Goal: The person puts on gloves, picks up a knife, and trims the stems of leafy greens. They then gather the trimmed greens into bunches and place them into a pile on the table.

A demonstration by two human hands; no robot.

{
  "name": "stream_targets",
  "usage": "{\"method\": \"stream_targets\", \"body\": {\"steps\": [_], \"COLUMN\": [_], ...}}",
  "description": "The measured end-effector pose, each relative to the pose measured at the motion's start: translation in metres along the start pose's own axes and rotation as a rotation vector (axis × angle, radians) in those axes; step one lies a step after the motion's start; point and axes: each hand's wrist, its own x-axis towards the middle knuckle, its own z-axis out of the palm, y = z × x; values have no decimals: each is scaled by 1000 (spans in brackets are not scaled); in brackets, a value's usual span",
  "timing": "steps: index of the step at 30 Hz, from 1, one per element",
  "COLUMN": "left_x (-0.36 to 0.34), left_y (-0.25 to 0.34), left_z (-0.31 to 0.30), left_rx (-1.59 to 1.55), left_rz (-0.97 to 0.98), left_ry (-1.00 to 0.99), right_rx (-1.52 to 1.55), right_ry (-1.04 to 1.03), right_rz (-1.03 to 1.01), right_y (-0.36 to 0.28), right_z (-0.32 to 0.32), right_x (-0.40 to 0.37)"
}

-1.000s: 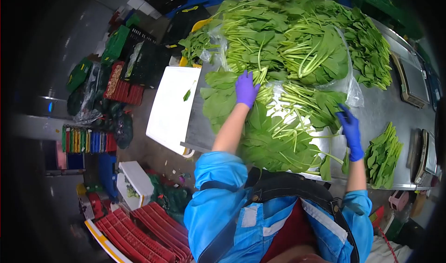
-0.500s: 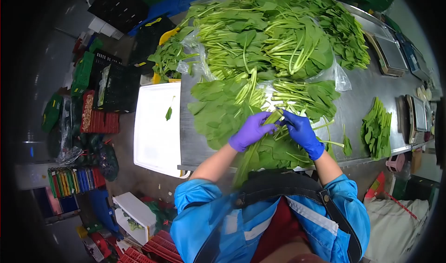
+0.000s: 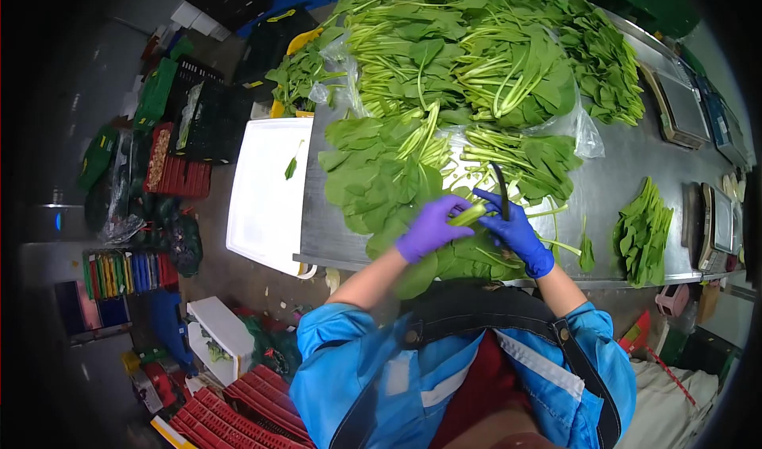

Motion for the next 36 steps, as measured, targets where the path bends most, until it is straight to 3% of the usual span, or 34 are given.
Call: {"method": "stream_targets", "body": {"steps": [2, 4, 6, 8, 10, 12, 14, 16, 18, 20, 22, 23, 24, 26, 29, 34, 36], "left_x": [2, 7, 14, 26, 53, 90, 128, 151, 168, 162, 145, 127, 109, 76, 38, 5, -8], "left_y": [-5, -14, -9, -10, -48, -70, -85, -104, -123, -104, -74, -45, -28, -4, 23, 7, 1], "left_z": [5, -5, -28, -49, -71, -82, -80, -71, -65, -67, -69, -70, -67, -56, -37, -15, -12], "left_rx": [-22, -64, 7, 56, 455, 424, 510, 592, 710, 634, 180, 53, 52, 131, 34, -129, -530], "left_rz": [12, -132, -156, -396, -144, -126, -98, -66, 80, 56, 42, -35, -43, 100, -7, -131, -229], "left_ry": [44, -87, -182, -180, 182, 443, 535, 631, 756, 697, 463, 300, 286, 130, -67, -129, -113], "right_rx": [-25, -42, -169, -152, -654, -634, -450, -456, -324, -355, -365, -467, -459, -550, -694, -753, -747], "right_ry": [-80, -122, -111, -156, 122, 177, 226, 222, 189, 209, 219, 214, 221, 165, 93, 20, 27], "right_rz": [34, 35, 145, 229, -205, -128, -119, -105, -52, -100, 14, -93, -80, -310, -391, -301, -281], "right_y": [-1, 12, 27, 41, 70, 67, 75, 67, 62, 47, 30, 26, 24, 17, 9, 36, 66], "right_z": [4, -5, -18, -38, -45, -43, -46, -43, -39, -37, -40, -44, -45, -42, -32, -25, -36], "right_x": [6, 12, 12, 12, 15, 11, 16, 19, 22, 20, 15, 16, 17, 24, 31, 24, 14]}}
